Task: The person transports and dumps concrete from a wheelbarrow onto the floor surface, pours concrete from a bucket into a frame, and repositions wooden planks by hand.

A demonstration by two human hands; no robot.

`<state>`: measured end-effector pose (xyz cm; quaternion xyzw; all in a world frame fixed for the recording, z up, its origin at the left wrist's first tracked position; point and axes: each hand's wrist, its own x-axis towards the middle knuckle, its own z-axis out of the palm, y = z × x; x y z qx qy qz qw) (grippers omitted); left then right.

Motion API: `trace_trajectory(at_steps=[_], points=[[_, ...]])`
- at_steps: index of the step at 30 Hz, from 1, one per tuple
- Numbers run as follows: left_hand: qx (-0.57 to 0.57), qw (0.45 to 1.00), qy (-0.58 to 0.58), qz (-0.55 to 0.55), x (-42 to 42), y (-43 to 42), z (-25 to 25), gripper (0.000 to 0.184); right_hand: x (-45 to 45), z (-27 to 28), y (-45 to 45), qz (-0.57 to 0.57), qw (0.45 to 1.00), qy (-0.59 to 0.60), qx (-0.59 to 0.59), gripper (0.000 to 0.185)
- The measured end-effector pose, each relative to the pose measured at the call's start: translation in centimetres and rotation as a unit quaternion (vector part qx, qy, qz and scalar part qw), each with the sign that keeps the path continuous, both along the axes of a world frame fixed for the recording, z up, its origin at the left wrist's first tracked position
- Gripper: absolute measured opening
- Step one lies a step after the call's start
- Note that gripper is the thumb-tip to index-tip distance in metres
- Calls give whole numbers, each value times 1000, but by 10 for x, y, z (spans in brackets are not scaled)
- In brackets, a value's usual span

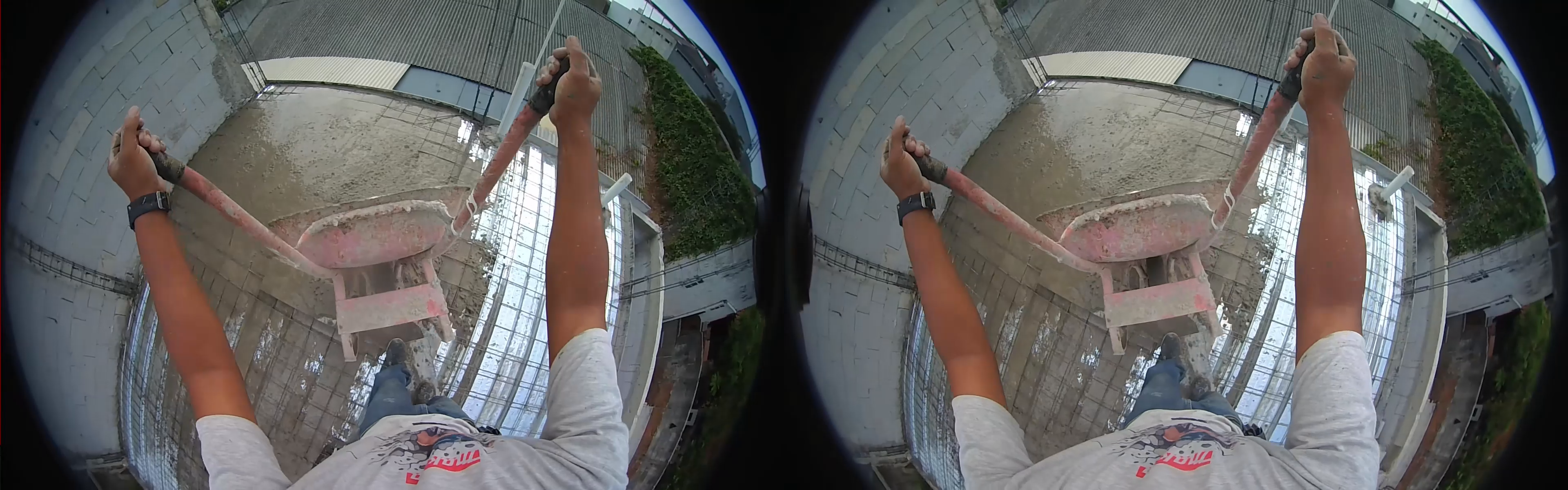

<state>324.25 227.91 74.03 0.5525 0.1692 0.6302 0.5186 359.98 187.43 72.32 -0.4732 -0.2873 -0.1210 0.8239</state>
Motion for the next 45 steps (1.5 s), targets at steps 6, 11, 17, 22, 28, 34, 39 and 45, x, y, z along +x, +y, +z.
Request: trace_trajectory(at_steps=[6, 11, 17, 22, 28, 34, 39, 45], points=[[-18, 999, -30, -12, -97, -42, -24, 29, -88, -17, -53, 83, 996, -23, 9, 49], [-17, 985, -126, -118, -218, -152, -67, 52, -162, -53, -146, 265, 957, 73, 92, 73], [-174, 912, -252, -272, -379, -283, -140, 54, -290, -98, -256, 307, 900, 299, 76, 49], [-314, 890, -152, -293, -481, -410, -183, 63, -422, -152, -367, 236, 875, 413, -92, 58], [-428, 802, -20, -417, -628, -526, -276, 80, -550, -196, -500, 292, 746, 509, -314, 77], [-632, 617, 203, -422, -749, -649, -369, 50, -627, -286, -616, 320, 603, 477, -554, 42], [-660, 603, 251, -371, -806, -749, -420, 29, -669, -305, -683, 302, 595, 455, -590, 35], [-659, 611, 268, -348, -878, -839, -423, 27, -737, -297, -759, 298, 613, 414, -604, 29]])
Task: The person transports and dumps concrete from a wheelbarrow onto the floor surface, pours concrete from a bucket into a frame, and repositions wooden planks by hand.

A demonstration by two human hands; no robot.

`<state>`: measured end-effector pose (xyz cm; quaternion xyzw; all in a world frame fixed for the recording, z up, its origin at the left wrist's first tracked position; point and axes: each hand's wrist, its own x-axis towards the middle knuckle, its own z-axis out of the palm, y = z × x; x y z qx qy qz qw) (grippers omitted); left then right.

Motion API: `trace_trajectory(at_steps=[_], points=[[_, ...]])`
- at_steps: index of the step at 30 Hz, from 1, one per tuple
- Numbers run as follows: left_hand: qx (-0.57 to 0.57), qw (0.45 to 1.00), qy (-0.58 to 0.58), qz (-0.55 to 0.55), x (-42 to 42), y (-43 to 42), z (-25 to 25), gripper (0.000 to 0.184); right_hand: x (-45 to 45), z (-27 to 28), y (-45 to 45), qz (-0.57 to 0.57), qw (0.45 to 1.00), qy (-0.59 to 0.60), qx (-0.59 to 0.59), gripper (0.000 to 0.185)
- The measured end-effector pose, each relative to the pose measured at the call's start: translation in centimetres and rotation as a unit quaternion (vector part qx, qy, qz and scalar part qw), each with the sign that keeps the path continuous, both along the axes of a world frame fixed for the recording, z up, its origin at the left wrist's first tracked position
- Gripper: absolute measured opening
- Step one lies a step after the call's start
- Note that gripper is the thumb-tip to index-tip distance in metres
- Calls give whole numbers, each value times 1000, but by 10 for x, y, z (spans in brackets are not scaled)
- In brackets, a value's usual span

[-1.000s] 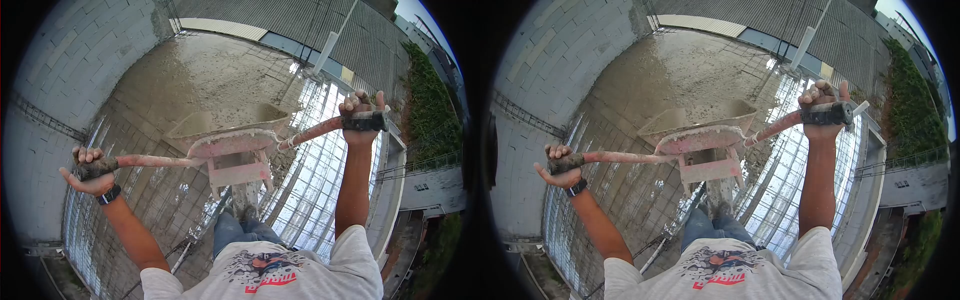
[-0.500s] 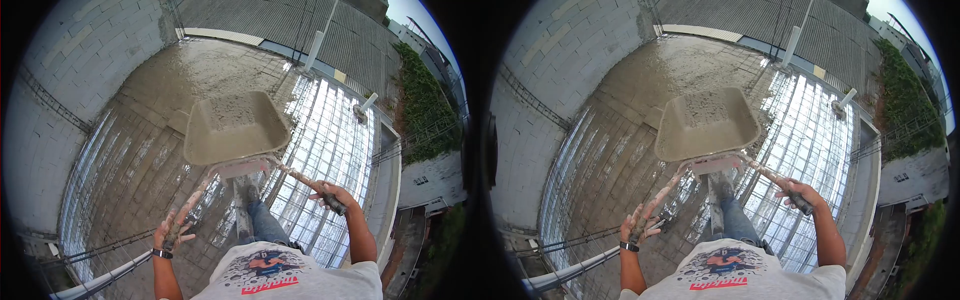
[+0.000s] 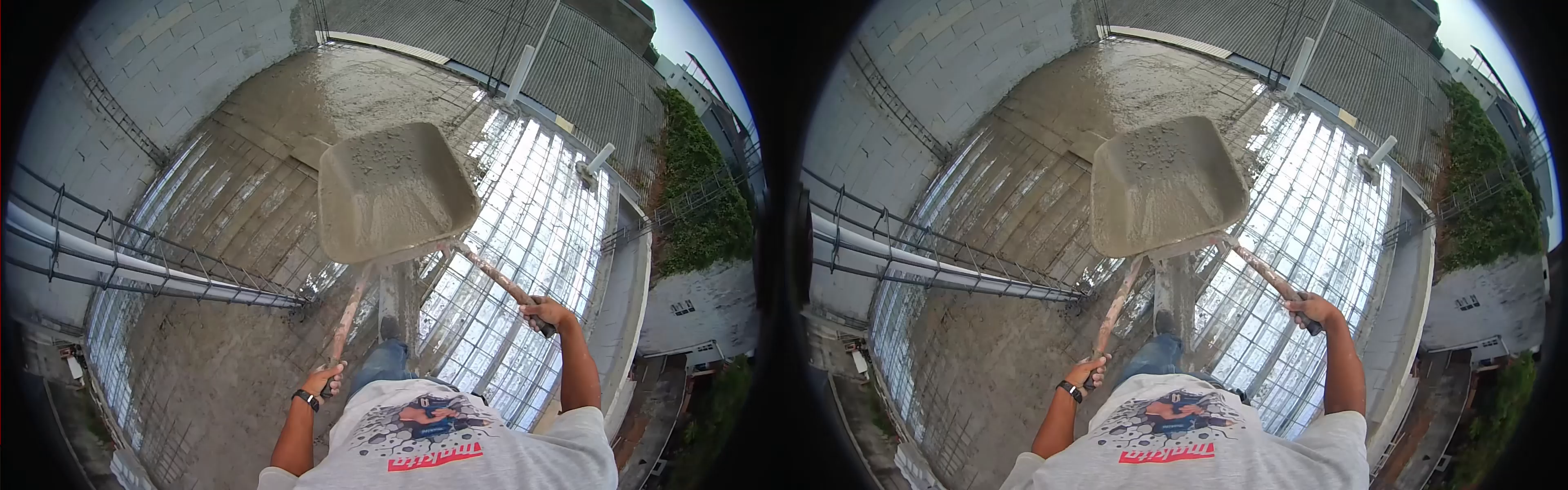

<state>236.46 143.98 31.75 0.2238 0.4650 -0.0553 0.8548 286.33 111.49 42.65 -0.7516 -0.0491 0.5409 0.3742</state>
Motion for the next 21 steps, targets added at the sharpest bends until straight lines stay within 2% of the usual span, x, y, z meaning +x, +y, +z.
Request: trace_trajectory(at_steps=[5, 6, 9, 11, 14, 21], points=[[9, 1000, -4, -7, -77, -86, -4, 29, -84, 8, -76, 8, 999, -36, -39, 27], [9, 1000, 10, -19, -97, -105, 1, 29, -100, 7, -96, 28, 998, -39, -34, 32], [23, 998, 22, -47, -134, -145, 15, 31, -160, 15, -149, 10, 991, -54, -118, 37], [38, 997, 27, -62, -170, -168, 25, 31, -204, 6, -191, 12, 988, -69, -136, 47], [59, 994, 40, -86, -222, -200, 36, 23, -280, -17, -259, -16, 989, -50, -136, 50], [115, 980, 51, -155, -362, -257, 33, 25, -488, -74, -384, -95, 987, -9, -127, 54]])
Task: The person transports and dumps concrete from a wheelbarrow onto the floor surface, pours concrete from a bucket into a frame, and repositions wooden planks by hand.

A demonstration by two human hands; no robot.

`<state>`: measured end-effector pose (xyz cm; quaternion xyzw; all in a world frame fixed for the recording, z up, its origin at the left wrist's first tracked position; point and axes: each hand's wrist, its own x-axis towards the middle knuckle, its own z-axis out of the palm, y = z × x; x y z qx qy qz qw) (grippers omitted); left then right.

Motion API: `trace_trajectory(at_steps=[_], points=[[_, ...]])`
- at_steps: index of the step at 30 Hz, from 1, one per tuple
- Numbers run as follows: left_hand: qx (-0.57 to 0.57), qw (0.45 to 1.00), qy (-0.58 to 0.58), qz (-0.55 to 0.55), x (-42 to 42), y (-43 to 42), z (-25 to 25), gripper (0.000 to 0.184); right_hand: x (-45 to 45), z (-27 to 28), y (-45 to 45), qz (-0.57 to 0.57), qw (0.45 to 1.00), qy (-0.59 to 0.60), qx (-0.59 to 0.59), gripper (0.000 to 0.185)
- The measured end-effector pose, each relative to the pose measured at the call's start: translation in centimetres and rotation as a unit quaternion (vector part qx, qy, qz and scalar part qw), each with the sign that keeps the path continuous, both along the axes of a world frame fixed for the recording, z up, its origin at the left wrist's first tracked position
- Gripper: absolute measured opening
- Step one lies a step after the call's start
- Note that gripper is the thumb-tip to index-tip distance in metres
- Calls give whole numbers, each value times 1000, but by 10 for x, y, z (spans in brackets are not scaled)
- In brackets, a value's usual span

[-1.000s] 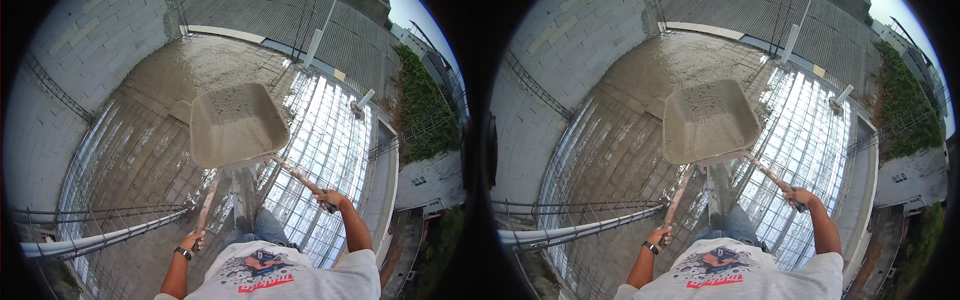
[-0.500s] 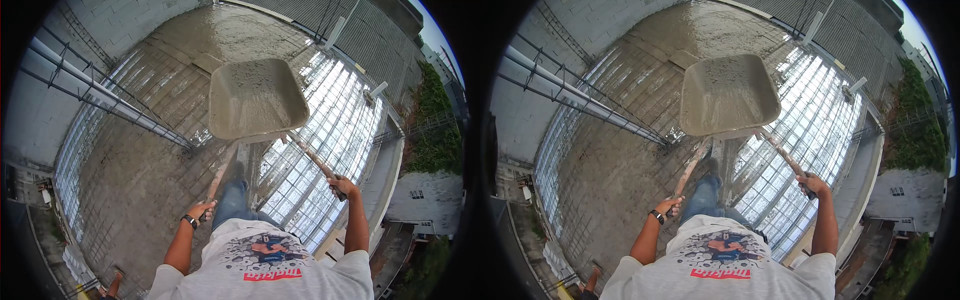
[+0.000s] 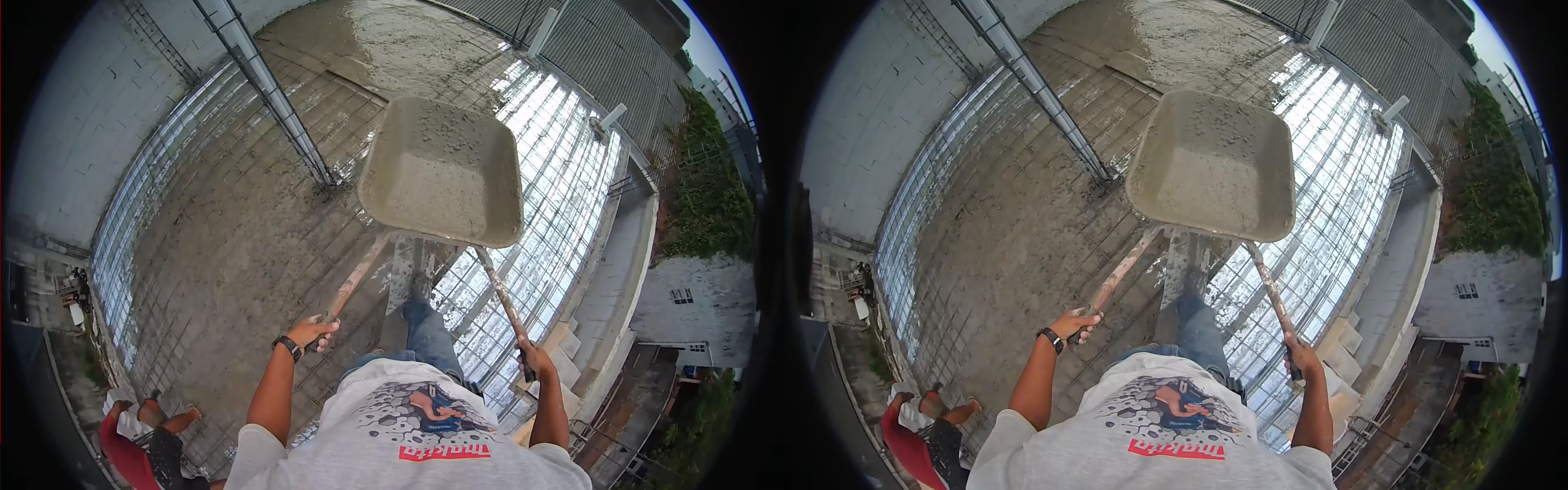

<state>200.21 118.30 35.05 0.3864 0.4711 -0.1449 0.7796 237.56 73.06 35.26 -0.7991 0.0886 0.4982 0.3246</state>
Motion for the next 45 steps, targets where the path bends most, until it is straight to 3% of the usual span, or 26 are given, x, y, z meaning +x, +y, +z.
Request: trace_trajectory(at_steps=[3, 10, 14, 20, 23, 28, 31, 34, 39, 41, 45], points=[[15, 1000, 10, -3, -65, -39, -8, 32, -77, -25, -55, -30, 999, 24, 7, 53], [5, 999, 50, 7, -207, -163, 0, 33, -201, -12, -158, 5, 1000, -3, -3, 51], [-26, 1000, 12, 3, -296, -234, -36, 37, -271, -4, -218, 14, 1000, -15, -6, 50], [-2, 1000, 2, 17, -415, -347, -48, 33, -392, -21, -321, 29, 999, -43, -10, 52], [103, 994, 13, -28, -474, -398, -51, 46, -454, -33, -391, 28, 999, -27, -16, 56], [279, 947, 126, -102, -554, -431, 12, 82, -564, -41, -444, -50, 997, 66, -5, 55], [346, 923, 117, -123, -616, -491, -22, 87, -627, -54, -498, -68, 996, 64, -2, 53], [354, 912, 136, -157, -665, -507, -34, 85, -683, -64, -517, -76, 996, 48, -10, 54], [399, 902, 71, -151, -741, -568, -43, 77, -756, -80, -591, -58, 998, 18, 26, 52], [378, 910, 79, -151, -775, -580, -44, 75, -789, -82, -602, -14, 1000, -6, 11, 51], [359, 919, 87, -136, -847, -644, -52, 69, -855, -70, -650, -41, 999, 12, -3, 49]])
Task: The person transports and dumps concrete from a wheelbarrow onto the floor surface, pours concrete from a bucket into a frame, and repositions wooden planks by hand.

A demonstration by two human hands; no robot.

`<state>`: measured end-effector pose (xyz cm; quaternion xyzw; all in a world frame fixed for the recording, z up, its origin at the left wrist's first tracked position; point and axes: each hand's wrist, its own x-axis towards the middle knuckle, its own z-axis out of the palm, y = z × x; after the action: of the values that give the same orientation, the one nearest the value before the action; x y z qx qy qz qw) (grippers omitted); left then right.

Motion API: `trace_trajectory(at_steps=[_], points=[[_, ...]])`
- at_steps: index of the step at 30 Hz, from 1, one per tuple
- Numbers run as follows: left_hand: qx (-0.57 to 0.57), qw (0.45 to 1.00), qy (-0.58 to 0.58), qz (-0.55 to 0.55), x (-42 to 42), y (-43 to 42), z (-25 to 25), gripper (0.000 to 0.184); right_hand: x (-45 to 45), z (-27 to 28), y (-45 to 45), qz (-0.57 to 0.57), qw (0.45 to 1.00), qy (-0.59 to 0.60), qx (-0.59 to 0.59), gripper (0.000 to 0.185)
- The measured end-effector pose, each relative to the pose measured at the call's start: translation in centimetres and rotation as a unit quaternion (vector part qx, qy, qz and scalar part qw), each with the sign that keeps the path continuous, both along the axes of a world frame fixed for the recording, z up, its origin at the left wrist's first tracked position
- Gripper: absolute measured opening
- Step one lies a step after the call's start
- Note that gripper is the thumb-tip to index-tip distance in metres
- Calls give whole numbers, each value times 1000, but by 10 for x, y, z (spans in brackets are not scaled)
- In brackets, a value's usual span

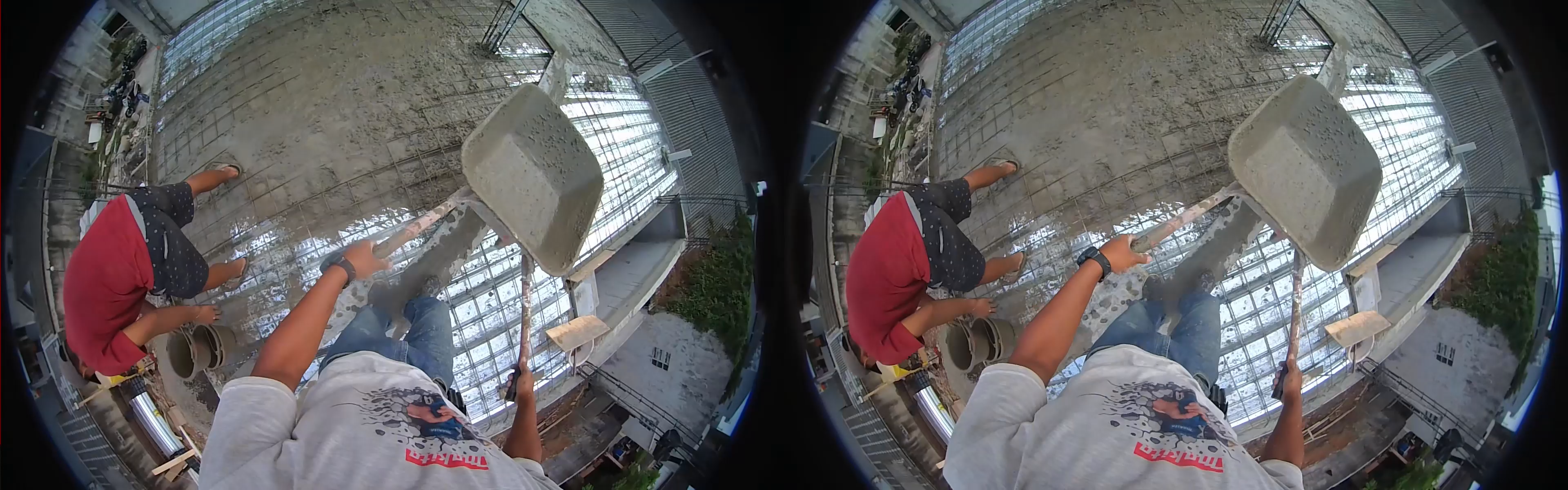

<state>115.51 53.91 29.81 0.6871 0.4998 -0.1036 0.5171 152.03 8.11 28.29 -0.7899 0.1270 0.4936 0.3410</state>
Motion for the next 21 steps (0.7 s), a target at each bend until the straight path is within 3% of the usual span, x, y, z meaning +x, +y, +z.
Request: trace_trajectory(at_steps=[5, 6, 8, 13, 21], points=[[-50, 997, -42, 39, -95, -45, -4, 62, -87, -12, -48, -7, 1000, 24, -2, 54], [-57, 997, -1, 57, -101, -88, 19, 61, -93, -14, -86, 3, 1000, 17, 4, 54], [-50, 997, 1, 51, -142, -110, -12, 65, -129, -12, -103, 10, 1000, 13, 13, 54], [-77, 993, 15, 86, -211, -197, -28, 74, -192, -32, -181, 7, 1000, 8, 20, 52], [-78, 994, 34, 65, -308, -273, -14, 64, -304, -19, -258, 23, 1000, 2, 11, 58]])
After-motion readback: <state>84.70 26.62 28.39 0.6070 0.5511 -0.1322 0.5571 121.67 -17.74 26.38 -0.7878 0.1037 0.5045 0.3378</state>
